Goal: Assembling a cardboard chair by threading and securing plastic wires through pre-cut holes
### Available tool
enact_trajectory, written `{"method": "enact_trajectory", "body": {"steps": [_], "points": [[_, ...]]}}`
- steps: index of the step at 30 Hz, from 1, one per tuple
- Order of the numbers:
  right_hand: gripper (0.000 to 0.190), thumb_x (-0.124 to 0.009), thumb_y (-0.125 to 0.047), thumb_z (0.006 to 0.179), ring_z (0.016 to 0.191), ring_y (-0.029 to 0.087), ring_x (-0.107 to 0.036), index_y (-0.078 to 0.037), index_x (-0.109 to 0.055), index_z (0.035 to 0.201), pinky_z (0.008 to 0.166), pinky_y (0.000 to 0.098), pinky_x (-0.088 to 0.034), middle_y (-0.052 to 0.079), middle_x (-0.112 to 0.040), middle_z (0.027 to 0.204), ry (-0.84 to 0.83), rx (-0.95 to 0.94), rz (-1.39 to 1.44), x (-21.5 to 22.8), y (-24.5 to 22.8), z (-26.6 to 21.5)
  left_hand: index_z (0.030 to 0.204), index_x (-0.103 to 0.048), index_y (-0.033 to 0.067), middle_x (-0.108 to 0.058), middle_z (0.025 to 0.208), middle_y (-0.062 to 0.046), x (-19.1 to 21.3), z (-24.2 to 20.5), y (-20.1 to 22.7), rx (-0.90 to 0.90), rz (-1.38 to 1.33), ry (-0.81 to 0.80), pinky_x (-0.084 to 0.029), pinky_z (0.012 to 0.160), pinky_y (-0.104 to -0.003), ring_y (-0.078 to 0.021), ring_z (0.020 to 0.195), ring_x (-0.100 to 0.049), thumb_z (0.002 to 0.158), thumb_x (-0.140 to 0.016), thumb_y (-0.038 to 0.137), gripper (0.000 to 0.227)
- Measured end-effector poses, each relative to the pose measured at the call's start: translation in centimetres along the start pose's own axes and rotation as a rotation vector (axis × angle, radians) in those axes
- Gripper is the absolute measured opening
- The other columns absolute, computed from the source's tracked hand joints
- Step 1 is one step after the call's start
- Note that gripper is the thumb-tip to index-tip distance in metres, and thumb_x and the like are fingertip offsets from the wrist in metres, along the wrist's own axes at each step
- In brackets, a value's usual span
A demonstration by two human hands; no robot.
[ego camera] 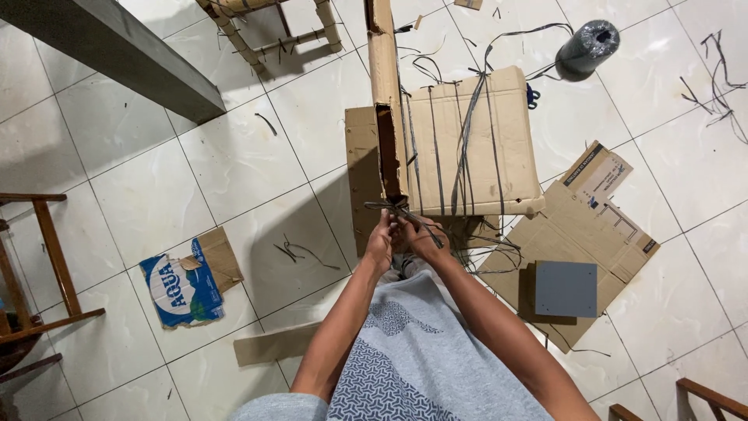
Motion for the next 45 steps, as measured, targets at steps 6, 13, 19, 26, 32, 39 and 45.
{"method": "enact_trajectory", "body": {"steps": [6, 13, 19, 26, 32, 39, 45], "points": [[0.036, -0.053, -0.046, 0.101, 0.08, 0.04, -0.077, -0.02, -0.074, 0.115, 0.07, 0.051, -0.063, 0.021, -0.076, 0.086, 0.04, 0.149, -0.329, -4.2, 3.9, 2.5, 0.131, -0.07, 0.0184, -0.072, 0.114, -0.004, 2.9, 0.8, -1.6, -0.077, 0.121, 0.035, -0.047, 0.105, -0.039, -0.0202, 0.107, -0.063, 0.106, -0.059, 0.051, 0.043], [0.029, -0.048, -0.039, 0.105, 0.084, 0.047, -0.074, -0.017, -0.066, 0.111, 0.071, 0.0578, -0.06, 0.022, -0.075, 0.089, 0.032, 0.238, -0.187, -3.0, 2.9, 0.5, 0.114, -0.075, 0.0205, -0.073, 0.103, -0.007, -0.7, -3.9, 3.0, -0.407, 0.808, 0.098, -0.053, 0.097, -0.039, -0.0229, 0.106, -0.069, 0.103, -0.061, 0.034, 0.022], [0.031, -0.056, -0.04, 0.103, 0.097, 0.046, -0.073, -0.016, -0.07, 0.117, 0.08, 0.0581, -0.058, 0.021, -0.076, 0.098, 0.003, 0.12, 0.005, -4.5, 5.8, 1.8, 0.093, -0.069, 0.0146, -0.068, 0.082, -0.015, -1.1, -5.0, 5.0, -0.566, 1.189, 0.217, -0.058, 0.078, -0.047, -0.0369, 0.088, -0.071, 0.106, -0.055, 0.042, 0.034], [0.029, -0.056, -0.044, 0.103, 0.106, 0.042, -0.071, -0.022, -0.071, 0.117, 0.09, 0.0572, -0.056, 0.014, -0.077, 0.104, -0.063, 0.074, 0.185, -7.8, 8.0, 3.2, 0.102, -0.064, 0.0097, -0.048, 0.062, 0.003, 3.0, -0.8, -0.5, 0.023, 0.211, 0.362, -0.045, 0.06, -0.026, -0.0144, 0.054, -0.051, 0.093, -0.078, 0.041, 0.035], [0.022, -0.068, -0.025, 0.095, 0.075, 0.021, -0.06, -0.013, -0.067, 0.113, 0.077, 0.0401, -0.048, 0.0, -0.056, 0.068, 0.013, -0.04, 0.573, -5.9, 7.5, 2.0, 0.071, -0.064, 0.005, -0.055, 0.057, -0.015, 6.4, 7.1, -3.8, -0.047, 0.19, 0.561, -0.045, 0.041, -0.035, -0.0224, 0.041, -0.054, 0.078, -0.082, 0.029, 0.031], [0.021, -0.073, -0.035, 0.092, 0.078, 0.018, -0.064, -0.015, -0.077, 0.094, 0.076, 0.0349, -0.048, 0.005, -0.068, 0.073, 0.022, -0.032, 0.561, -3.7, 8.9, 2.2, 0.071, -0.051, 0.0107, -0.041, 0.051, -0.007, 8.9, 14.8, -6.1, -0.053, -0.075, 0.692, -0.035, 0.032, -0.034, -0.0249, 0.029, -0.042, 0.089, -0.063, 0.021, 0.024], [0.015, -0.068, -0.025, 0.094, 0.088, 0.024, -0.072, -0.016, -0.077, 0.101, 0.08, 0.0392, -0.054, 0.011, -0.077, 0.087, -0.035, 0.075, 0.408, -0.7, 6.9, 1.7, 0.107, -0.067, -0.005, -0.071, 0.101, -0.021, 7.6, 17.0, -2.9, -0.078, -0.378, 0.61, -0.054, 0.086, -0.045, -0.0303, 0.09, -0.071, 0.094, -0.067, 0.015, 0.023]]}}
Point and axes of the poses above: each hand's wrist, its own z-axis towards the middle knuckle, its own x-axis out of the back of the hand, y = z × x, the point moved 6 cm from there along z, towards the middle knuckle
